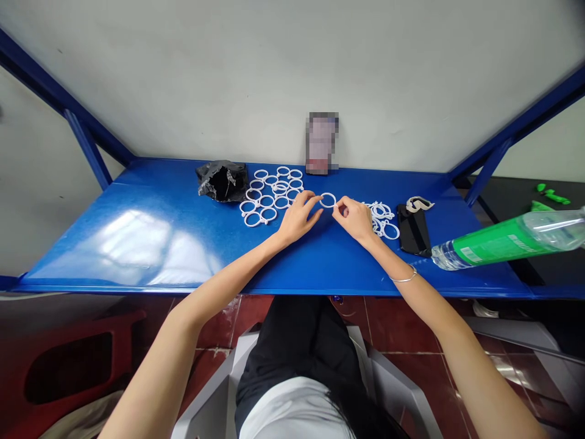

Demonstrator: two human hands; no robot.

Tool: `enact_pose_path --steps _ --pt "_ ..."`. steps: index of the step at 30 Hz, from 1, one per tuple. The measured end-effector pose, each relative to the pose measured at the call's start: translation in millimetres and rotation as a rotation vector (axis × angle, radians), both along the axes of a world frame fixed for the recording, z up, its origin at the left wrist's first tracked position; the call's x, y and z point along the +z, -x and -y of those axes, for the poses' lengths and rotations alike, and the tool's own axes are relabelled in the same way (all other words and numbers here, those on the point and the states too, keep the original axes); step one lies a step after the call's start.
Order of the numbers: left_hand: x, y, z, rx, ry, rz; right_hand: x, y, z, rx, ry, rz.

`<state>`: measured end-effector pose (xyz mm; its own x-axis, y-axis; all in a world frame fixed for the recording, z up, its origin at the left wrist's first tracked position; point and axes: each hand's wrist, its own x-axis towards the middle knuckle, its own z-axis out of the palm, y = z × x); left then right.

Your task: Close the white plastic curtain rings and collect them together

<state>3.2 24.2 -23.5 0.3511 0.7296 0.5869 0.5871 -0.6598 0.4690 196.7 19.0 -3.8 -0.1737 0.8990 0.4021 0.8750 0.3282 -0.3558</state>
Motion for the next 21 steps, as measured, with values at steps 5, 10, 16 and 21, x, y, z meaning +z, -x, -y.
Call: enact_pose_path --steps 5,10,16,21 --pt "-3.8 1.1 -2.0 -0.041 -0.025 -0.234 -0.6 -0.9 -3.4 -0.024 0.209 0.1" --pt "-4.0 -3.1 2.5 -0.151 0.013 -0.409 -2.9 -2.8 -5.0 0.002 0.194 0.081" --pt "-0.8 -5.7 5.0 -0.144 0.051 -0.545 -7.8 -5.8 -8.4 0.17 0.215 0.064" --pt "1.6 -0.5 -0.8 -0.074 0.054 -0.516 -8.0 -5.5 -7.9 0.194 0.221 0.057"
